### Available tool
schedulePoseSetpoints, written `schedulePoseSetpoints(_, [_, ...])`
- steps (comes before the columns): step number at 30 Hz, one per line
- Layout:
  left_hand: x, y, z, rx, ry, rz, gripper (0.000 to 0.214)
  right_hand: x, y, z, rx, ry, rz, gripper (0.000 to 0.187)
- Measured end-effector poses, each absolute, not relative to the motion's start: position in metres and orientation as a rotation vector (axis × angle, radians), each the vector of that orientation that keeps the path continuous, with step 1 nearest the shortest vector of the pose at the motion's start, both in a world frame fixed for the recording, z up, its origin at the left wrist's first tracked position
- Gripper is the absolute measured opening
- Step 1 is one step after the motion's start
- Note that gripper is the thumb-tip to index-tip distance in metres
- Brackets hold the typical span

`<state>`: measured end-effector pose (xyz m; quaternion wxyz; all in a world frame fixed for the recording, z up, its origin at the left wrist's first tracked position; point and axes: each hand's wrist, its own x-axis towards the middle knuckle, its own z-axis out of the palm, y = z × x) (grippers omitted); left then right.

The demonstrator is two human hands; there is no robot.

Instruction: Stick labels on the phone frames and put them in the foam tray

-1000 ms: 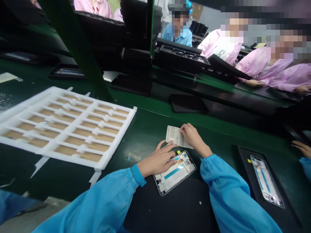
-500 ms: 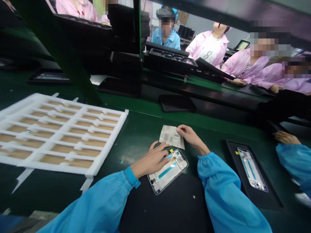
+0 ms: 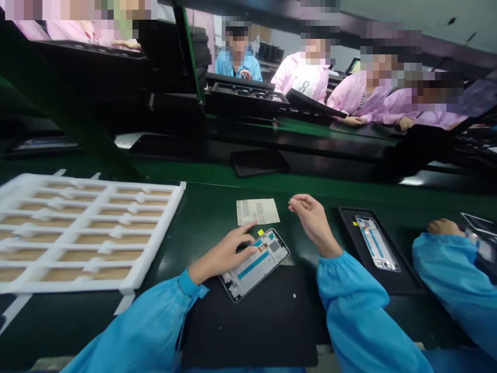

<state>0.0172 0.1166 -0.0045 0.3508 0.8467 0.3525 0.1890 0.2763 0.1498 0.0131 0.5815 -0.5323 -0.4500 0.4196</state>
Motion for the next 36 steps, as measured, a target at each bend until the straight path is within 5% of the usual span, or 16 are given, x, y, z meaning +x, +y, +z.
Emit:
schedulePoseSetpoints(11, [0.036, 0.035, 0.032, 2.580, 0.862, 0.540, 0.030, 0.254, -0.010, 0.053, -1.411, -1.708, 0.949, 0.014])
schedulePoseSetpoints(18, [0.042, 0.016, 0.016, 2.452, 0.883, 0.996, 0.013, 0.242, -0.021, 0.040, -1.509, -1.711, 0.839, 0.013])
schedulePoseSetpoints(36, [0.050, 0.014, 0.012, 2.494, 1.045, 1.014, 0.011, 0.253, -0.034, 0.005, -1.229, -1.615, 0.561, 0.014])
